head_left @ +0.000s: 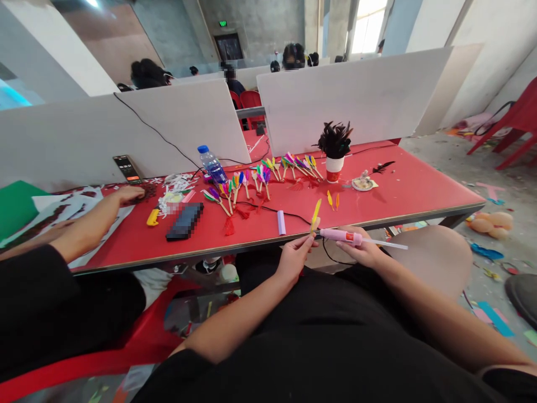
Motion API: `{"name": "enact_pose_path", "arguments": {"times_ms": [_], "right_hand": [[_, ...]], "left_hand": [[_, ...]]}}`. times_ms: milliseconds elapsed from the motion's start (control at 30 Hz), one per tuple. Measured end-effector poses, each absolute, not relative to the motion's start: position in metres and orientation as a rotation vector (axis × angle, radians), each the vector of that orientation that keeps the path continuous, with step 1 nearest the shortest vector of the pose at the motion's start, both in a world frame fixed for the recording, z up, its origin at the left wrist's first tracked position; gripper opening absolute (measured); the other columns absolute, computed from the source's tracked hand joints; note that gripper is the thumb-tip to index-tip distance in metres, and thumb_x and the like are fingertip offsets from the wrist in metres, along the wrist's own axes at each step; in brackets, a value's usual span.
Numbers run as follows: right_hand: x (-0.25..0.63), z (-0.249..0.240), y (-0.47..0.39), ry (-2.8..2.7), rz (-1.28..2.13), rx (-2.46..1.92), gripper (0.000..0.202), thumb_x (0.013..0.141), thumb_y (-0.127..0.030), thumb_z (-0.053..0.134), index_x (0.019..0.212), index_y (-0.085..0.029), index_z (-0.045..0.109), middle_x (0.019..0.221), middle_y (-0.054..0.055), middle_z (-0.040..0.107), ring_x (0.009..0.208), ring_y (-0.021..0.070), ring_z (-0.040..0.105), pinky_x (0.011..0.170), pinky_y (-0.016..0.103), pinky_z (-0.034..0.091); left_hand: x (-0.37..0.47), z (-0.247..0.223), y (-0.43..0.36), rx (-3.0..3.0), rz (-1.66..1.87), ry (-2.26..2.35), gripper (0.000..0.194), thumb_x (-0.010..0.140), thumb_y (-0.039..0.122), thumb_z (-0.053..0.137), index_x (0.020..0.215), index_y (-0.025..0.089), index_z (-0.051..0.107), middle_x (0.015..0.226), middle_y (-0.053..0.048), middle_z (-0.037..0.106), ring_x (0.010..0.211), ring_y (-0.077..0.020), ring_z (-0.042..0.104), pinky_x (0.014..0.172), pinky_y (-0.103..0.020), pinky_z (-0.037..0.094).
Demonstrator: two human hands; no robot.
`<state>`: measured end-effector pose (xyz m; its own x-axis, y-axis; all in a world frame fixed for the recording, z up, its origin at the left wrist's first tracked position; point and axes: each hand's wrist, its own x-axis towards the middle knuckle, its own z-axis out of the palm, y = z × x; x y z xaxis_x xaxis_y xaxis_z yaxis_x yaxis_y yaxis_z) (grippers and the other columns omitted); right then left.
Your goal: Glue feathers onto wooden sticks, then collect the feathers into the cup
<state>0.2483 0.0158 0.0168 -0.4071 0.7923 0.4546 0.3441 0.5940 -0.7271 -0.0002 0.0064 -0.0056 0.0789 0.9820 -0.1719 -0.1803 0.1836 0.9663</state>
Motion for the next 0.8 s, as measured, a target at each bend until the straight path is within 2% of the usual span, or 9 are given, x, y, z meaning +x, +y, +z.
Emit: {"name": "enact_pose_path", "arguments": {"times_ms": [200,400,633,800], "right_hand": [[0.2457,0.0167,0.0156,-2.048,0.625,-0.864,0.034,0.111,-0.045,0.065,0.086,-0.023,0.059,0.075,0.001,0.06,0.066,0.0178,0.052,0.066,0.034,0.041],[0.2485,0.012,0.0165,-2.118,0.637,-0.834,0.025,0.113,-0.043,0.061,0.099,-0.023,0.068,0.085,0.005,0.066,0.075,0.0209,0.058,0.072,0.036,0.046],[0.2493,0.0116,0.0158,-2.096,0.697,-0.886,0.035,0.11,-0.052,0.064,0.109,-0.02,0.076,0.088,0.006,0.071,0.077,0.0212,0.062,0.074,0.035,0.048],[0.2477,0.0158,0.0128,-2.092,0.722,-0.954,0.037,0.106,-0.056,0.069,0.111,-0.021,0.079,0.089,0.008,0.074,0.08,0.0248,0.066,0.075,0.037,0.052]], "left_hand": [[-0.0003,-0.0074,0.0074,0.98,1.117,1.107,0.071,0.074,0.068,0.095,0.121,0.015,0.092,0.099,-0.013,0.086,0.079,-0.0169,0.058,0.063,-0.026,0.04],[-0.0009,-0.0094,0.0072,0.993,1.124,1.097,0.068,0.077,0.068,0.094,0.121,0.016,0.092,0.099,-0.013,0.086,0.078,-0.0165,0.058,0.066,-0.027,0.041],[-0.0013,-0.0113,0.0078,0.986,1.121,1.099,0.073,0.076,0.068,0.094,0.125,0.015,0.091,0.101,-0.014,0.087,0.077,-0.0165,0.057,0.062,-0.026,0.038],[-0.0012,-0.0112,0.0073,1.003,1.154,1.083,0.064,0.078,0.064,0.094,0.119,0.016,0.093,0.099,-0.013,0.087,0.08,-0.0173,0.062,0.073,-0.028,0.048]]}}
